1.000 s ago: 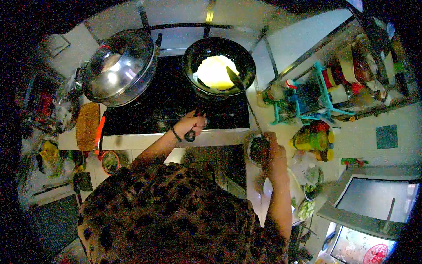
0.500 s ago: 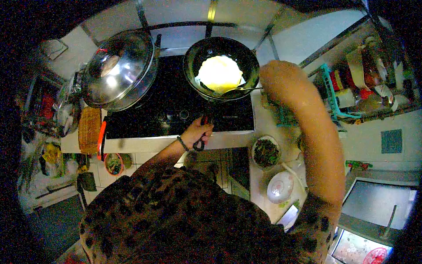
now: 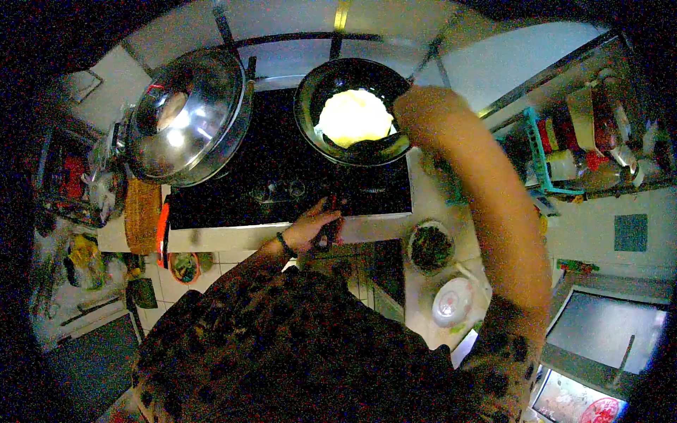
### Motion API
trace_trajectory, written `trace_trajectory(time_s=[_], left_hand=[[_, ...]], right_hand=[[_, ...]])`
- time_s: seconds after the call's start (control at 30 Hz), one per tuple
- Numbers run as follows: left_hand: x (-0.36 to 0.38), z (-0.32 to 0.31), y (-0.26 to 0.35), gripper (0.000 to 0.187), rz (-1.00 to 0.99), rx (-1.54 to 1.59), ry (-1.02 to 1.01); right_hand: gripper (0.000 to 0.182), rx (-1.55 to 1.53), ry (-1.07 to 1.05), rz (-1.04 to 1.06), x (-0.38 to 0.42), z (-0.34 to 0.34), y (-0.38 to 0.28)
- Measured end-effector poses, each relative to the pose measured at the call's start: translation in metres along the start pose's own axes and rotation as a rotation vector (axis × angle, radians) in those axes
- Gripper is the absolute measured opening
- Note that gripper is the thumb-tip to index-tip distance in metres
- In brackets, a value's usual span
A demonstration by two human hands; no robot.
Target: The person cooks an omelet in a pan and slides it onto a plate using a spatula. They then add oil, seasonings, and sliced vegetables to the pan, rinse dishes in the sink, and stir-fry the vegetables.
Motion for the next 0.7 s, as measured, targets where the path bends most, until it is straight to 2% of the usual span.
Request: trace_trajectory(time_s=[0.07,0.17,0.23,0.3,0.33,0.4,0.5,0.57,0.63,0.7], left_hand=[[0.004,0.0,0.003,0.035,0.02,-0.074,0.006],[0.002,0.0,-0.004,0.032,0.012,0.079,-0.032],[-0.001,0.002,-0.004,0.032,-0.005,0.038,-0.064],[0.001,-0.003,0.001,0.031,-0.027,0.001,-0.093],[0.005,-0.005,0.003,0.03,0.016,0.008,-0.042],[0.01,0.0,0.001,0.028,0.06,0.013,0.011],[0.006,0.0,-0.003,0.026,0.027,0.096,-0.045],[0.01,0.0,-0.002,0.026,0.064,0.141,-0.008],[0.01,0.003,-0.001,0.026,0.035,0.164,-0.051],[0.011,0.003,0.001,0.026,0.006,0.196,-0.094]], right_hand=[[0.013,-0.046,-0.114,-0.01,0.01,0.019,0.011],[0.012,-0.11,-0.118,0.057,0.009,0.019,0.008],[0.012,-0.192,-0.099,0.091,0.001,0.014,-0.001],[0.011,-0.102,-0.072,0.145,-0.011,0.008,-0.007],[0.011,-0.071,-0.061,0.164,-0.016,0.009,-0.006],[0.009,-0.022,-0.192,0.177,-0.017,0.008,0.007],[0.006,-0.149,-0.239,0.222,-0.006,0.017,0.003],[0.005,-0.139,-0.213,0.233,-0.029,-0.013,0.0],[0.005,-0.124,-0.179,0.24,-0.027,-0.005,-0.004],[0.01,0.065,-0.238,0.295,-0.01,0.009,0.003]])
Point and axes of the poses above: each hand's wrist, its own x-axis away from the middle knuckle, its own z-axis out of the back of the hand, y = z × x, the point moved 6 cm from there along -x, towards the middle knuckle, and after that the axes turned 4 degrees about -y, right-handed, at the moved point
